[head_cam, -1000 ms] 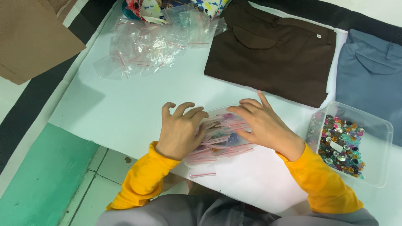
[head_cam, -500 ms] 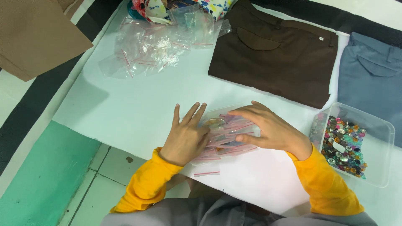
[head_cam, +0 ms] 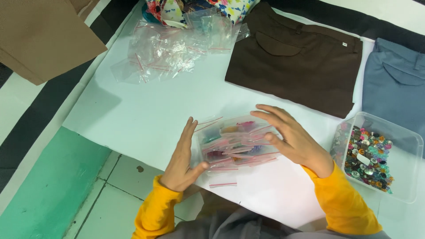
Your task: Sorting small orange buttons into plastic bags and organizing a container of mixed buttons
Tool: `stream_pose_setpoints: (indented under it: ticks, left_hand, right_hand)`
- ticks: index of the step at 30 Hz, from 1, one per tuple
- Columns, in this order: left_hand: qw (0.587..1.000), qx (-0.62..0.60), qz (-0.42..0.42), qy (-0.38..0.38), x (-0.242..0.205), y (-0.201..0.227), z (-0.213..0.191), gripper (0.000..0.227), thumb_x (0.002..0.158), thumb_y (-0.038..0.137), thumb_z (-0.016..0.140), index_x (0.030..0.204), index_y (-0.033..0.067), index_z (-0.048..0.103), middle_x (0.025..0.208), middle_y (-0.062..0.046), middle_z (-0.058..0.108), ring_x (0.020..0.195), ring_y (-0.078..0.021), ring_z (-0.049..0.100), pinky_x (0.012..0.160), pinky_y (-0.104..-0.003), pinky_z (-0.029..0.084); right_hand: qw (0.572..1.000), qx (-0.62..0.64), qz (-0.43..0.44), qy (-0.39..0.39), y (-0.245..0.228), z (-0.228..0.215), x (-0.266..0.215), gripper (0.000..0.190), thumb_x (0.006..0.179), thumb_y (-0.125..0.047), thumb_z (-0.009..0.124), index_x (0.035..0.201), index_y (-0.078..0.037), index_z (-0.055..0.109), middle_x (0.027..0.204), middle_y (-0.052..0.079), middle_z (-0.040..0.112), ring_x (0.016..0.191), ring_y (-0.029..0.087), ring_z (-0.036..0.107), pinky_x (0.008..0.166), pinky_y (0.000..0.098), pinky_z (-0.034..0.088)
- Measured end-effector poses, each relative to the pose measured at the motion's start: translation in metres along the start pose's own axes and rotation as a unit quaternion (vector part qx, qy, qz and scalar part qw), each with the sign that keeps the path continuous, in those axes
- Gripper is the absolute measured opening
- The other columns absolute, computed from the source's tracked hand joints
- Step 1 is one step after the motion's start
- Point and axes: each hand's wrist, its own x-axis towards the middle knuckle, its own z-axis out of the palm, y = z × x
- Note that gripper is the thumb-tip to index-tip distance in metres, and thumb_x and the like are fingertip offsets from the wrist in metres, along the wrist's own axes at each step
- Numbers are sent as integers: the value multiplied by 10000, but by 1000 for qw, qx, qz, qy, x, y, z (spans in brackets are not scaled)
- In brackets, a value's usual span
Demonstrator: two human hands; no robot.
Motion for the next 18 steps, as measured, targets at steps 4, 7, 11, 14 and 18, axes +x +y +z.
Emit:
stream_pose_setpoints:
  ticks: [4, 7, 11, 14, 18]
  left_hand:
    - [984, -144, -16, 105, -19, -22, 58, 1192, 899, 839, 306, 1572, -49, -117, 1637, -365, -109, 1496, -552, -55, 1206, -651, 77]
    - [937, -271, -5, 221, -23, -33, 103, 957, 1009, 701, 200, 1613, 9, -69, 1686, -251, -77, 1524, -456, -71, 1218, -586, -1]
    - [917, -285, -12, 277, -21, -51, 131, 713, 1061, 456, 94, 1624, 19, 58, 1698, -201, 69, 1554, -332, 66, 1265, -483, 48]
    - [908, -284, -15, 307, -24, -69, 141, 714, 1058, 461, 82, 1629, 32, 73, 1702, -182, 74, 1557, -310, 79, 1274, -457, 50]
    - [878, -303, -54, 366, -17, -84, 138, 688, 1075, 461, 81, 1637, 65, 47, 1707, -142, 58, 1565, -294, 52, 1284, -444, 23]
  right_hand:
    - [988, 104, 20, 114, 38, 23, -26, 780, 977, -626, 226, 1498, -95, 461, 1507, 191, 455, 1411, 393, 427, 1178, 553, 304]
    - [930, 321, 51, 171, 79, 72, -43, 847, 982, -692, 210, 1517, -52, 360, 1562, 179, 401, 1509, 342, 303, 1179, 555, 275]
    - [756, 588, 137, 253, 75, 122, -51, 713, 1029, -641, 218, 1370, -100, 531, 1393, 122, 602, 1335, 262, 527, 1180, 463, 363]
    - [702, 652, 143, 247, 78, 137, -43, 739, 1023, -652, 200, 1368, -103, 554, 1411, 129, 603, 1325, 278, 541, 1197, 472, 349]
    - [695, 678, 153, 184, 75, 136, 1, 950, 908, -782, 199, 1486, -87, 491, 1449, 121, 577, 1357, 284, 509, 1217, 501, 321]
